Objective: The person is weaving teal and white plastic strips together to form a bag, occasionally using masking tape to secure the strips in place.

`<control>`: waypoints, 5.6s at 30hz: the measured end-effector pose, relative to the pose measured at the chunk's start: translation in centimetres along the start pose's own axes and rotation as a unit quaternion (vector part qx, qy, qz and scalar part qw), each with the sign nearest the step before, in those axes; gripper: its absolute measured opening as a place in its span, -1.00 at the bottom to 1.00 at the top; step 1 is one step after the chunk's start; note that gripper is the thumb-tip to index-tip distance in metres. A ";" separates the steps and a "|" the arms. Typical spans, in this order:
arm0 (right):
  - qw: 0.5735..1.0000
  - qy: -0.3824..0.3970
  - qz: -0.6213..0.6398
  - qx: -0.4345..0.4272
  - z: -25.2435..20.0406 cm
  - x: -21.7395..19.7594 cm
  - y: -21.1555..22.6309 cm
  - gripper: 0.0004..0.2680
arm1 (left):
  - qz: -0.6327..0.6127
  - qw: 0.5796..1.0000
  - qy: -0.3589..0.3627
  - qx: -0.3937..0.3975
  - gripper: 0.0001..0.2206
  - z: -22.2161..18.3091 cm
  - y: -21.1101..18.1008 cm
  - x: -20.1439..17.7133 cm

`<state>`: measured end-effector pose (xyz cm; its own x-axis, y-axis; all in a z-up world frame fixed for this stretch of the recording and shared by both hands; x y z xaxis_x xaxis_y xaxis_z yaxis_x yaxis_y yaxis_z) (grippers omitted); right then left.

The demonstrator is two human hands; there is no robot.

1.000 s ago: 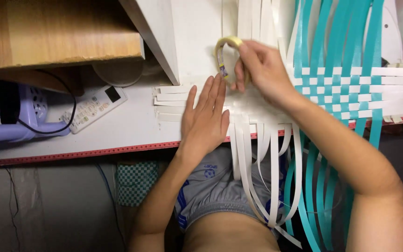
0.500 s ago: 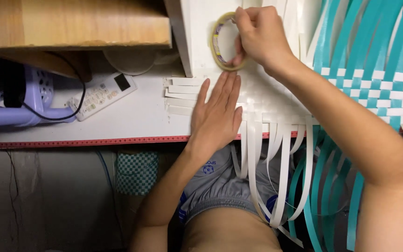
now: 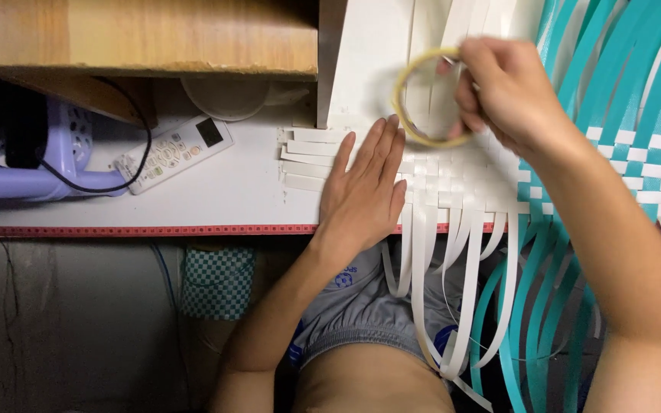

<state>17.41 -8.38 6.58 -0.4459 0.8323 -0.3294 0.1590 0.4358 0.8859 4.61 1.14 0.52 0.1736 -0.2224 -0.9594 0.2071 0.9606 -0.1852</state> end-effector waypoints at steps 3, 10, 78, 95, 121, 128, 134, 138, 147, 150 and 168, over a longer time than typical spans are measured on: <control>0.996 0.006 0.086 0.019 -1.6 -0.6 -2.6 -0.78 | -0.076 0.997 0.029 -0.012 -0.48 0.3 0.0 -0.2; 0.988 0.021 0.155 0.015 -1.5 -1.3 -5.1 -0.75 | -0.203 0.978 -0.009 -0.045 -0.46 0.3 0.4 -0.3; 0.923 0.097 0.358 0.099 -5.0 3.2 -4.2 -0.81 | -0.243 0.968 -0.008 -0.055 -0.78 0.3 0.8 -0.5; 0.934 0.125 0.321 0.093 -0.5 5.0 -5.2 -0.84 | -0.226 0.974 0.000 0.016 -0.31 0.5 0.3 -1.2; 0.834 -0.087 -0.171 -0.517 6.5 4.9 -1.5 -0.93 | -0.295 0.955 0.014 -0.021 -0.57 0.8 1.2 -1.1; 0.845 -0.128 -0.208 -0.475 7.0 4.5 -2.7 -0.91 | -0.336 0.941 -0.014 -0.022 -0.52 0.6 1.3 -0.9; 0.753 -0.184 -0.395 -0.493 6.4 5.9 -2.7 -0.84 | -0.324 0.943 -0.072 -0.019 -0.82 0.5 1.8 -1.0; 0.715 -0.196 -0.469 -0.480 5.8 5.9 -1.5 -0.78 | -0.325 0.943 -0.071 -0.015 -0.81 0.5 1.7 -1.1; 0.709 -0.194 -0.477 -0.481 6.7 5.1 -2.5 -0.79 | -0.366 0.927 -0.075 -0.042 -0.74 0.1 2.3 -0.9; 0.729 -0.173 -0.436 -0.498 6.9 5.3 -2.9 -0.85 | -0.403 0.909 -0.103 -0.029 -0.80 0.2 2.3 -1.2; 0.822 -0.112 -0.336 -0.446 5.4 5.4 -2.8 -0.70 | -0.514 0.850 -0.080 -0.082 -0.75 0.1 2.3 -1.9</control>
<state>19.34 -3.24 0.59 0.0205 0.5930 -0.8049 -0.8109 0.4808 0.3336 4.84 3.75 1.89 0.1139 -0.9657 -0.2335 0.1945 0.2522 -0.9479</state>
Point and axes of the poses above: each hand's wrist, its own z-axis towards the middle knuckle, its own x-axis out of the palm, y = z × x, the point moved 6 cm from there along z, towards the middle knuckle, and after that the axes turned 3 degrees about -y, right-handed, at the moved point
